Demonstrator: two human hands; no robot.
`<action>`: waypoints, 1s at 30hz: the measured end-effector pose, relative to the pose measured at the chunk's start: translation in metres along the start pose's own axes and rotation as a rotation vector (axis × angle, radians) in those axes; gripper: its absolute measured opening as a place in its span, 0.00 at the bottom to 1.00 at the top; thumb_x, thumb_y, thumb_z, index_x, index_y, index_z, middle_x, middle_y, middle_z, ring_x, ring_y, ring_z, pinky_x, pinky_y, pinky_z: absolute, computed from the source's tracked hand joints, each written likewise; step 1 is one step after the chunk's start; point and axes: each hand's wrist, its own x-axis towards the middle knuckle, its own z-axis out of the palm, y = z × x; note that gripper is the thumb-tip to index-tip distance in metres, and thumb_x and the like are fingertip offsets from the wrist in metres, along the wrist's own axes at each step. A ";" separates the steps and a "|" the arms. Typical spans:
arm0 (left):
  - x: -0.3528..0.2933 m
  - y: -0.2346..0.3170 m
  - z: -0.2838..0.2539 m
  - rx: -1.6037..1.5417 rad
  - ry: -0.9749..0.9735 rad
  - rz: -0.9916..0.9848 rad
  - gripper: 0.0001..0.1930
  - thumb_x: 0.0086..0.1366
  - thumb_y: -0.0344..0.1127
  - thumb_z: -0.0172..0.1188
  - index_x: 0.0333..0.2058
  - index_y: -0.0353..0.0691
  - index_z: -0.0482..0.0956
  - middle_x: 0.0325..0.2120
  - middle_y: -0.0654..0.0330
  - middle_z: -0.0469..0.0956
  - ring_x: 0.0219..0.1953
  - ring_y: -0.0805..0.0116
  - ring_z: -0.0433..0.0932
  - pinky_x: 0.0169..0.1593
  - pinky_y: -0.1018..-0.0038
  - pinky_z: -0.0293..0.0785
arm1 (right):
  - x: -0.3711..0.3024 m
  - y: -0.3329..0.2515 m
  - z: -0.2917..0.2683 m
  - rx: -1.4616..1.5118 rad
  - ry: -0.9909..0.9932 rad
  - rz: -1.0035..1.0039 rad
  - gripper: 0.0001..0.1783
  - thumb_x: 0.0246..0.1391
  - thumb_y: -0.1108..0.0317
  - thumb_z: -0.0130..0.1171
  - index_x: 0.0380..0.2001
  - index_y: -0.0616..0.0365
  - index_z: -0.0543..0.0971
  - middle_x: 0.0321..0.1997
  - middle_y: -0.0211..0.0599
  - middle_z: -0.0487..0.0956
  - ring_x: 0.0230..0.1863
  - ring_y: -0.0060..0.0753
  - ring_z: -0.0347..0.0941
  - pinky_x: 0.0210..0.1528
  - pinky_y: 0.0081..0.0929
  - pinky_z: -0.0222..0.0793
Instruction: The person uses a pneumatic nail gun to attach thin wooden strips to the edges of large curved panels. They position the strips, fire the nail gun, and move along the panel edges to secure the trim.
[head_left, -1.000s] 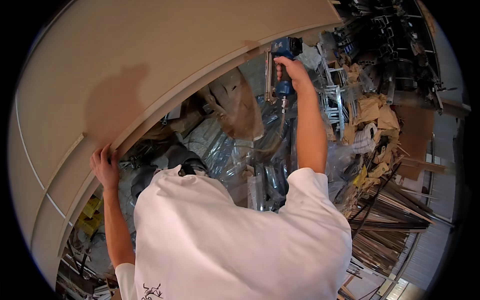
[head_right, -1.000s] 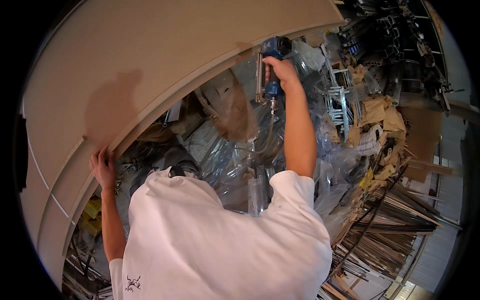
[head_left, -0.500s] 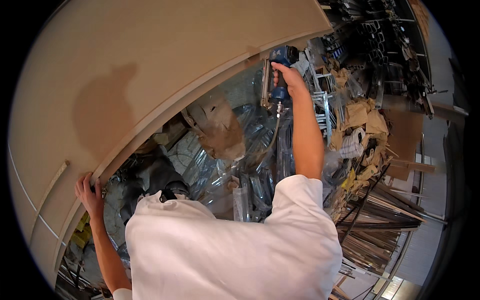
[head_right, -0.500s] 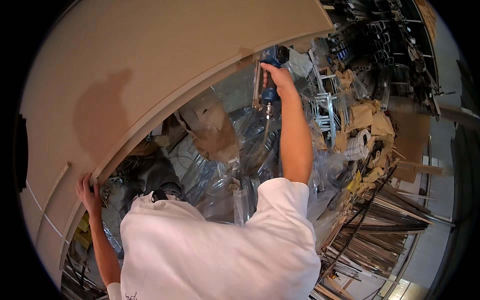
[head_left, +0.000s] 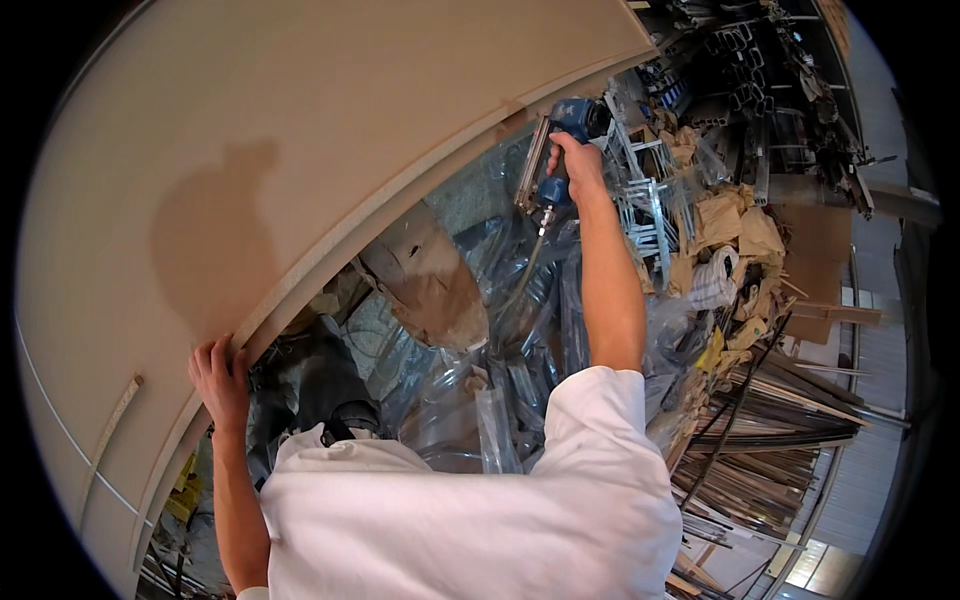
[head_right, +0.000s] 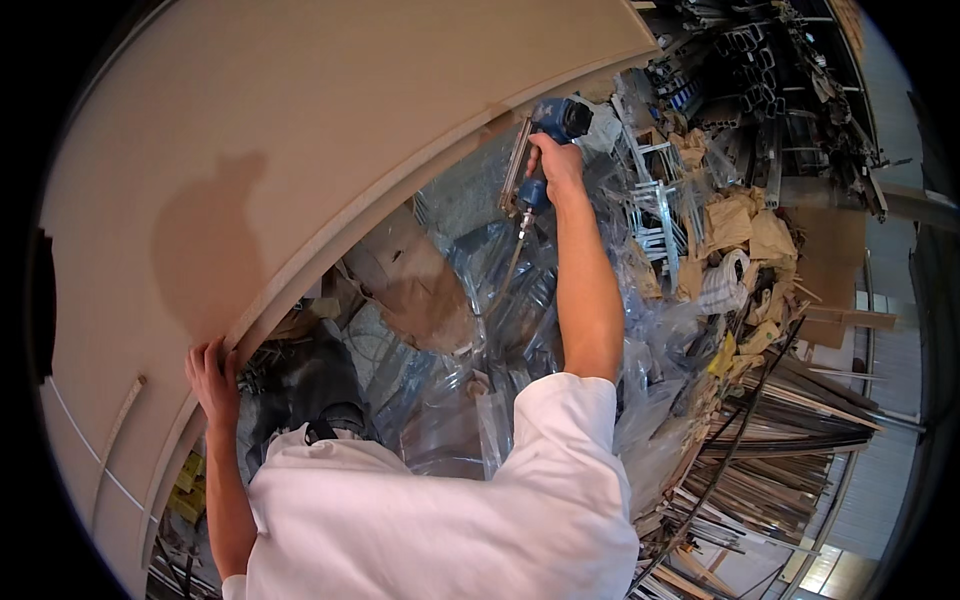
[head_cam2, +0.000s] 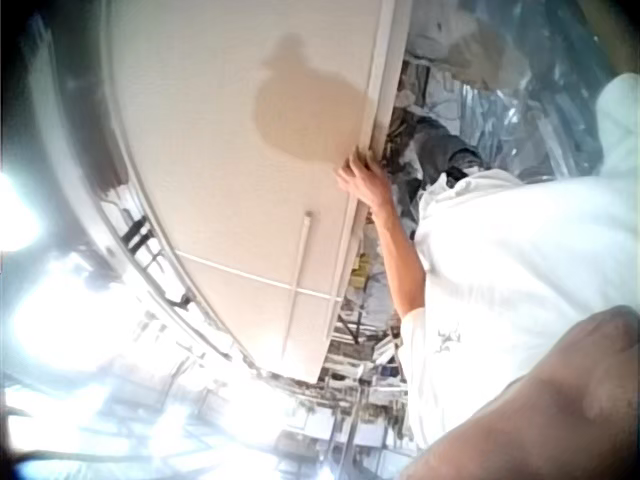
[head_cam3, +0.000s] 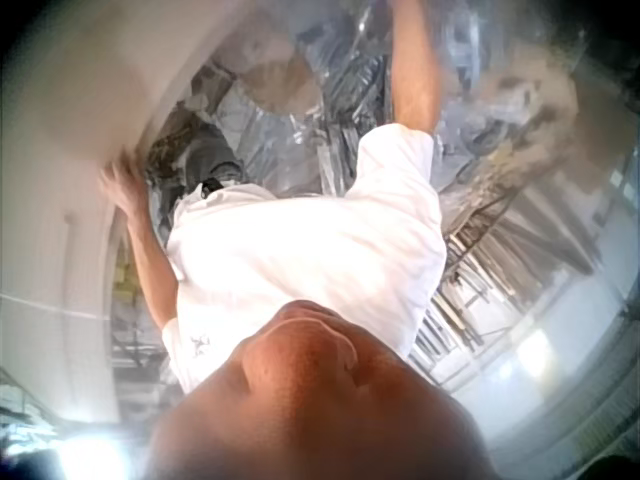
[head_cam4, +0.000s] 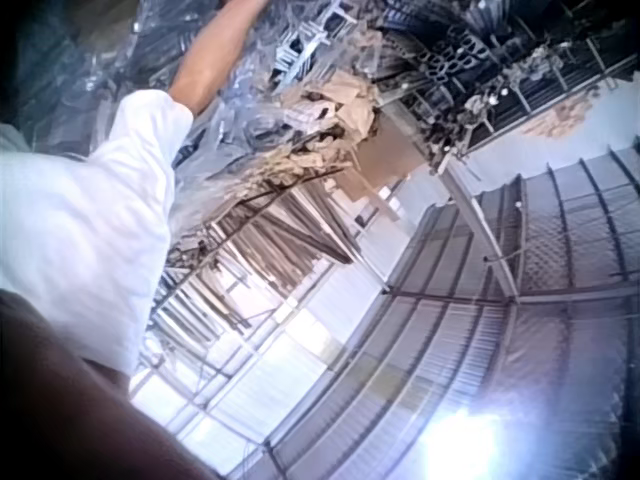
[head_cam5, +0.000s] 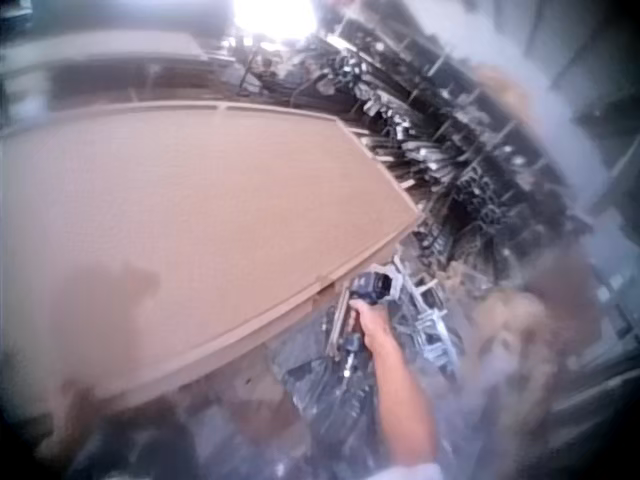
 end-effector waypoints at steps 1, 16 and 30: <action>0.000 0.000 -0.001 0.002 0.001 0.006 0.18 0.64 0.35 0.67 0.52 0.43 0.80 0.46 0.54 0.74 0.50 0.49 0.73 0.56 0.56 0.68 | 0.000 0.003 0.001 -0.003 0.005 0.009 0.11 0.55 0.66 0.68 0.27 0.62 0.80 0.21 0.33 0.76 0.18 0.29 0.73 0.21 0.33 0.71; 0.002 -0.004 0.001 -0.012 0.017 0.025 0.17 0.64 0.38 0.67 0.50 0.45 0.80 0.48 0.52 0.76 0.52 0.46 0.73 0.56 0.53 0.68 | -0.102 0.010 0.025 -0.148 -0.121 0.090 0.10 0.55 0.64 0.69 0.29 0.59 0.82 0.24 0.31 0.80 0.22 0.25 0.76 0.25 0.27 0.73; 0.011 -0.001 0.011 0.062 0.113 0.109 0.18 0.65 0.43 0.65 0.52 0.48 0.80 0.47 0.55 0.77 0.52 0.51 0.74 0.56 0.56 0.69 | -0.461 0.116 -0.064 0.217 0.189 0.364 0.13 0.62 0.68 0.62 0.44 0.66 0.79 0.37 0.41 0.84 0.31 0.30 0.79 0.32 0.27 0.77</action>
